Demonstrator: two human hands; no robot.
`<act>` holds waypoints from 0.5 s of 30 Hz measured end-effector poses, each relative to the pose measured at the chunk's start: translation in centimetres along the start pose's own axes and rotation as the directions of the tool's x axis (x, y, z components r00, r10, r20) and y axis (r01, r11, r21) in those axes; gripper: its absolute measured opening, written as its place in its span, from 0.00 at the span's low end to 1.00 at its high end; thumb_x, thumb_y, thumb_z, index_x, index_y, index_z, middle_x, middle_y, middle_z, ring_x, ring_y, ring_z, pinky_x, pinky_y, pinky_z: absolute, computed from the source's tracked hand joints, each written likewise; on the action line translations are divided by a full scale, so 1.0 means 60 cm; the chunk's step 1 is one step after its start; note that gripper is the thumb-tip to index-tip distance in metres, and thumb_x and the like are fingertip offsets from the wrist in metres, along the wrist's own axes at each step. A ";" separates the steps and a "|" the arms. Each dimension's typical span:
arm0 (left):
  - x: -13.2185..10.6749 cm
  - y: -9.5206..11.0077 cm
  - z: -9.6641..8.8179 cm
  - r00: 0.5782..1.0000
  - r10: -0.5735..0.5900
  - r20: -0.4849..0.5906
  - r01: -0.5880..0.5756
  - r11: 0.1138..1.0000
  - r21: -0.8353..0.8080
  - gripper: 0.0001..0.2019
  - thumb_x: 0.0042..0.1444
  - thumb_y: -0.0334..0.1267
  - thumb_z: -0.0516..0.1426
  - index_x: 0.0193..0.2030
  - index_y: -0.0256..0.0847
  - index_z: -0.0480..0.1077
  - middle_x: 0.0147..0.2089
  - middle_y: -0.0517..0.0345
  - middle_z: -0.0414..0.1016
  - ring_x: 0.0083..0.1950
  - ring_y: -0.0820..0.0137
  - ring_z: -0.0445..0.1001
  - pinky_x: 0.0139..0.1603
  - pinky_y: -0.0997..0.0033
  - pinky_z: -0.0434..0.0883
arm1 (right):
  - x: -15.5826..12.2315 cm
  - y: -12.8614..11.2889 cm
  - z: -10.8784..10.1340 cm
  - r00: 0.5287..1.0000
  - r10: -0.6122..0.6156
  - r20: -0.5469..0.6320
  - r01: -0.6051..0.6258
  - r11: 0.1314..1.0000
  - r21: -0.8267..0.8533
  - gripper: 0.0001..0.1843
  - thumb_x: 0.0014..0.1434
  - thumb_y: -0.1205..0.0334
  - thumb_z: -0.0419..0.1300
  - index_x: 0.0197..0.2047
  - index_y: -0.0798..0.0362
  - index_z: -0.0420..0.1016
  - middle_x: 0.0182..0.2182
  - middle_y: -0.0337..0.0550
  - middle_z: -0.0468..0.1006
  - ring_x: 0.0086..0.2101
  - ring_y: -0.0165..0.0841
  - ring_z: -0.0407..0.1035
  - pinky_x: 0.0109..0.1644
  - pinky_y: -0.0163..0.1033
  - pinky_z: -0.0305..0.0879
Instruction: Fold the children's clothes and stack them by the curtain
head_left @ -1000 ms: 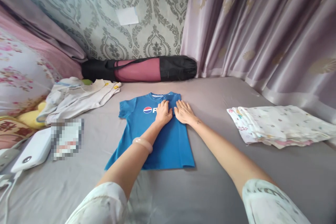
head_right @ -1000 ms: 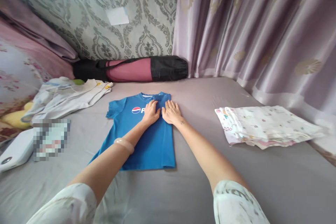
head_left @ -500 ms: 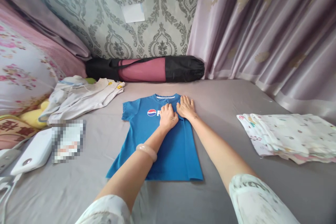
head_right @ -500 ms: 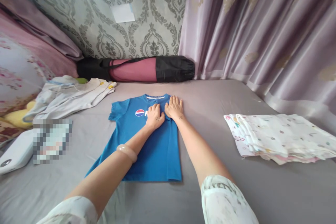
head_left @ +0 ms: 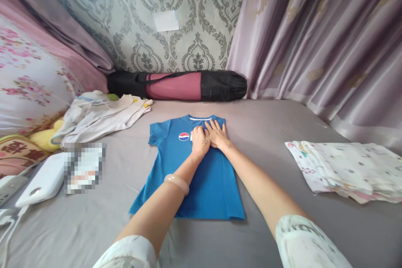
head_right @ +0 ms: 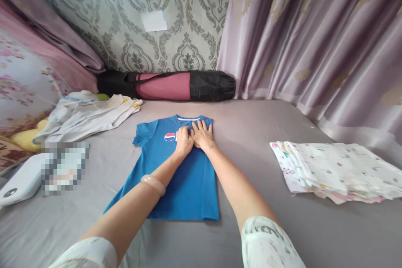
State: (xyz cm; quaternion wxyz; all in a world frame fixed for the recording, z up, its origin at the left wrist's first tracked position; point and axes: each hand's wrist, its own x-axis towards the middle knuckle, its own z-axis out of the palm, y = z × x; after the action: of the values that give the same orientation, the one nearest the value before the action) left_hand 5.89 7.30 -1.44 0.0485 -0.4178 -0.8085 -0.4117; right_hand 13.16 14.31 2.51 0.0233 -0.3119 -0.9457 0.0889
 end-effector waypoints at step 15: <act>-0.007 0.012 -0.013 0.994 0.083 0.064 -0.086 0.995 0.044 0.18 0.55 0.27 0.49 0.52 0.38 0.67 0.54 0.44 0.71 0.57 0.58 0.67 0.59 0.53 0.63 | 0.031 0.033 -0.011 0.992 0.015 -0.129 -0.018 1.000 -0.019 0.31 0.68 0.59 0.36 0.70 0.64 0.50 0.69 0.52 0.50 0.68 0.40 0.39 0.70 0.53 0.30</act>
State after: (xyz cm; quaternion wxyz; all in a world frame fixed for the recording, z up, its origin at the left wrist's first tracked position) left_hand 6.43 6.70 -0.64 0.0504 -0.4629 -0.8007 -0.3769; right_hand 12.92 17.09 2.80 0.0803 -0.3250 -0.9404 0.0595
